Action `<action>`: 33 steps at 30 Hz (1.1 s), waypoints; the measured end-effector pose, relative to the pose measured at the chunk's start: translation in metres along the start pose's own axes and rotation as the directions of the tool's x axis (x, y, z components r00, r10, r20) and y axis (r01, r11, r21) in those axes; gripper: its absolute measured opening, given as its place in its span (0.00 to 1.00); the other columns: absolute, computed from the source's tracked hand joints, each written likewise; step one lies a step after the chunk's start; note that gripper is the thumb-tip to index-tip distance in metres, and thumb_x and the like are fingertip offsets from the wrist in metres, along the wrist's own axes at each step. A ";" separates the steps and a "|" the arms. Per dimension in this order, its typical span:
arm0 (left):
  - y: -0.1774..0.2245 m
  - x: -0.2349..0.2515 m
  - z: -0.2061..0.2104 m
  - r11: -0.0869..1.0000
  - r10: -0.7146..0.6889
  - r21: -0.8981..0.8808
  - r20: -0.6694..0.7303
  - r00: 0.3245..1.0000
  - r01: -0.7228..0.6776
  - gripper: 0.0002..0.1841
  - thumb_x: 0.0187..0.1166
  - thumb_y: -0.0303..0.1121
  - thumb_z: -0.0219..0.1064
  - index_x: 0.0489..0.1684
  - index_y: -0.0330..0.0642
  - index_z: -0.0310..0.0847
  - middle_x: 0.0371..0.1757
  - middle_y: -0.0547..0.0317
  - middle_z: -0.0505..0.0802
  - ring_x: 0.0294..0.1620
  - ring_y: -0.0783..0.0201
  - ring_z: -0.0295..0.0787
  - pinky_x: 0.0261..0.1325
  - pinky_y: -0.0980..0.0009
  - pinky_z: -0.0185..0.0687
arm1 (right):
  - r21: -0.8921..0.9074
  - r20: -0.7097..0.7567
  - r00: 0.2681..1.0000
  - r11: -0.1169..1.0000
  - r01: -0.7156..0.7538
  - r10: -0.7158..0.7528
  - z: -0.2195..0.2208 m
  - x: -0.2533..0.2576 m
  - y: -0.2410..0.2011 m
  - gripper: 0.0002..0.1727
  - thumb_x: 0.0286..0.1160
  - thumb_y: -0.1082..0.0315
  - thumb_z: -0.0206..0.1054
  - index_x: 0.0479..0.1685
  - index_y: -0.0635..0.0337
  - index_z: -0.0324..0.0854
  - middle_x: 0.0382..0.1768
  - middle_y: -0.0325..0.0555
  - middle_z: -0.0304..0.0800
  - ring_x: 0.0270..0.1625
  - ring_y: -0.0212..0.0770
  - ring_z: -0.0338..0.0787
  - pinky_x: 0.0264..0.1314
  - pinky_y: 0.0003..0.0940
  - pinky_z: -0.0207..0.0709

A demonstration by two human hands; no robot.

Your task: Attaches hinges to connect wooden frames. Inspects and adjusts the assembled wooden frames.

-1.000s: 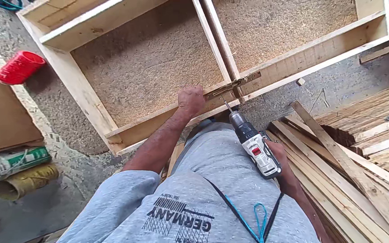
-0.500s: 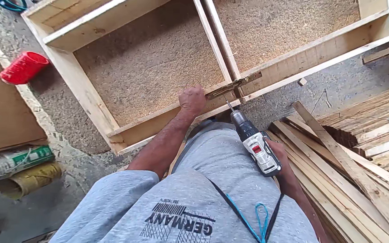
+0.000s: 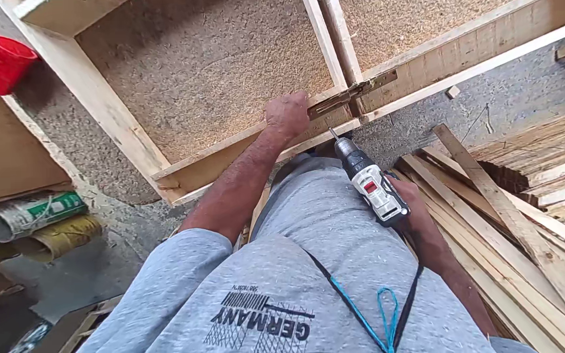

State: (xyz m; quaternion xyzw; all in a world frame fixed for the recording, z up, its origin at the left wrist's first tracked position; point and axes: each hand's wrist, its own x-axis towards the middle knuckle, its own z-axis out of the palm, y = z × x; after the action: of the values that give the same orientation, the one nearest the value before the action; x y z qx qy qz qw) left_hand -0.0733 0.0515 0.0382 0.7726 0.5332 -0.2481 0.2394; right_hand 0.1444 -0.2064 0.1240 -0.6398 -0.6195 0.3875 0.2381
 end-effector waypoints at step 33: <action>-0.003 0.001 0.007 0.995 0.027 -0.090 -0.069 0.997 -0.033 0.16 0.86 0.35 0.50 0.58 0.48 0.84 0.46 0.45 0.95 0.53 0.40 0.94 0.48 0.38 0.83 | -0.194 0.088 0.967 0.957 -0.217 0.237 0.041 0.057 -0.013 0.27 0.67 0.46 0.70 0.56 0.59 0.86 0.40 0.52 0.96 0.44 0.52 0.97 0.44 0.59 0.86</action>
State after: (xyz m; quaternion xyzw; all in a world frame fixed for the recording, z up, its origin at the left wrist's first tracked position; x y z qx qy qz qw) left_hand -0.0767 0.0485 0.0323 0.7767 0.5400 -0.1937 0.2601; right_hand 0.1004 -0.1562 0.0988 -0.7034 -0.5870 0.3887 0.0976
